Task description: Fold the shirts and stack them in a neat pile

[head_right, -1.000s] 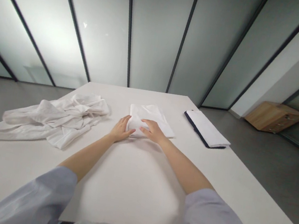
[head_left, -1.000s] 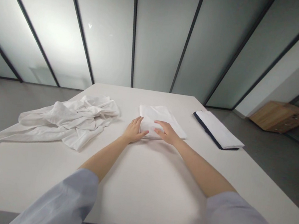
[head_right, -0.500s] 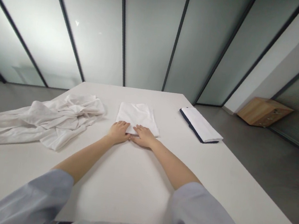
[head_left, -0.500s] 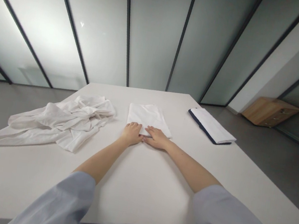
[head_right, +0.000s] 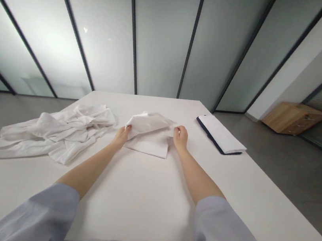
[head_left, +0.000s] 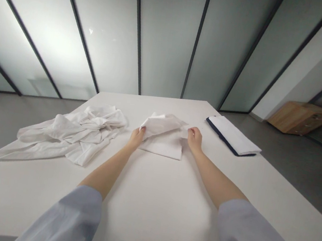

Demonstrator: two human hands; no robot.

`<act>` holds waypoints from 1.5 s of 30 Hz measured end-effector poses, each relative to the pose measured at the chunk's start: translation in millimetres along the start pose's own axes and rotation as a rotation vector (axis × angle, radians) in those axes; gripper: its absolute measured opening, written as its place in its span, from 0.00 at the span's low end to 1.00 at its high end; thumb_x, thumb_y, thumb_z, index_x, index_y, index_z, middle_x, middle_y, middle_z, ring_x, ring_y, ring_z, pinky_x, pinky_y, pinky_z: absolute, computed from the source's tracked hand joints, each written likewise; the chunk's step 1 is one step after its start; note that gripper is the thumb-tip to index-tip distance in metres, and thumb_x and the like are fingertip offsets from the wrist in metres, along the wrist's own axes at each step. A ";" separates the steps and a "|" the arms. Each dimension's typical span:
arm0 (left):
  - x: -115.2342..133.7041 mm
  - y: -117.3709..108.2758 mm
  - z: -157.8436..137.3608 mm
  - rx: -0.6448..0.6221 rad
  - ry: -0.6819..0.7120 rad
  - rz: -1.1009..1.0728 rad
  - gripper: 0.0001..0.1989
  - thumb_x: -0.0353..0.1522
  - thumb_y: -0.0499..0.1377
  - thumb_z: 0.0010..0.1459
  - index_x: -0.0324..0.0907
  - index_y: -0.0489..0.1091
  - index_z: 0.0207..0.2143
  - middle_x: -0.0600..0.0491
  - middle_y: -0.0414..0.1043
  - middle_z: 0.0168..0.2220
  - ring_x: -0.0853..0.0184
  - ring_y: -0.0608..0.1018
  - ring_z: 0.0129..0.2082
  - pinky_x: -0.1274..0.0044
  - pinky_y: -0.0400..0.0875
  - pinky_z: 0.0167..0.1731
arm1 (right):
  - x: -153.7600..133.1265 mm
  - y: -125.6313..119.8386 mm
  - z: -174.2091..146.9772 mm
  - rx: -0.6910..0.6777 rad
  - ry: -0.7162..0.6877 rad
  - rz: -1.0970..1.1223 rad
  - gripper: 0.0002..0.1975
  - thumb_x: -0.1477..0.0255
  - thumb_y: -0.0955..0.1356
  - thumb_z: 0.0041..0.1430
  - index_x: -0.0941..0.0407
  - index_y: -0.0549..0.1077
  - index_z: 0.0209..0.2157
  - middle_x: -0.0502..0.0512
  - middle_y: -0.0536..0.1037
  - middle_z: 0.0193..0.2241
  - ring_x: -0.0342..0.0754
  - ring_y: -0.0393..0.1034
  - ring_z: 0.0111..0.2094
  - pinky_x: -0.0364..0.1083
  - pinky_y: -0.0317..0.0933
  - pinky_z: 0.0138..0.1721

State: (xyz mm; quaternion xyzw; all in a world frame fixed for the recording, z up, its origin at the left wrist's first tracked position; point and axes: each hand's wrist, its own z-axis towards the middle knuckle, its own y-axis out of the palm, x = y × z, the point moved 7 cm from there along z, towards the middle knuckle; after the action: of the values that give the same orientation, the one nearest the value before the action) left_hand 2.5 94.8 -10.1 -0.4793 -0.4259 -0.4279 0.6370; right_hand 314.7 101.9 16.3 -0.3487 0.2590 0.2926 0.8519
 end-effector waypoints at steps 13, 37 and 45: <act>10.7 -56.3 -8.0 0.495 0.099 0.578 0.38 0.34 0.55 0.56 0.32 0.46 0.67 0.37 0.45 0.68 0.54 0.50 0.68 0.62 0.48 0.65 | -27.3 47.6 -31.1 -0.641 -0.094 -0.612 0.19 0.60 0.62 0.61 0.56 0.76 0.44 0.65 0.77 0.47 0.59 0.70 0.49 0.54 0.58 0.50; 29.1 12.6 -31.0 -0.079 0.327 1.100 0.46 0.46 0.59 0.54 0.40 0.44 0.68 0.38 0.39 0.70 0.47 0.44 0.68 0.55 0.46 0.62 | -89.8 28.5 -44.9 -0.456 -0.330 -0.099 0.12 0.74 0.61 0.57 0.56 0.75 0.38 0.60 0.76 0.39 0.54 0.67 0.42 0.50 0.60 0.46; 32.7 37.3 -44.0 -0.450 0.554 1.061 0.23 0.28 0.57 0.55 0.48 0.69 0.55 0.49 0.59 0.64 0.57 0.57 0.65 0.62 0.53 0.62 | -132.5 56.0 -88.3 -0.824 -0.328 0.350 0.13 0.67 0.61 0.57 0.54 0.76 0.28 0.51 0.78 0.26 0.48 0.70 0.30 0.45 0.63 0.36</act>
State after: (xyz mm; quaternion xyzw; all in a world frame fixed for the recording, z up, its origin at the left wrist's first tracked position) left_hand 52.8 54.0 4.0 -0.6188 0.1501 -0.2413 0.7324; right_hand 163.7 26.8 22.1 -0.5577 0.0382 0.5614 0.6102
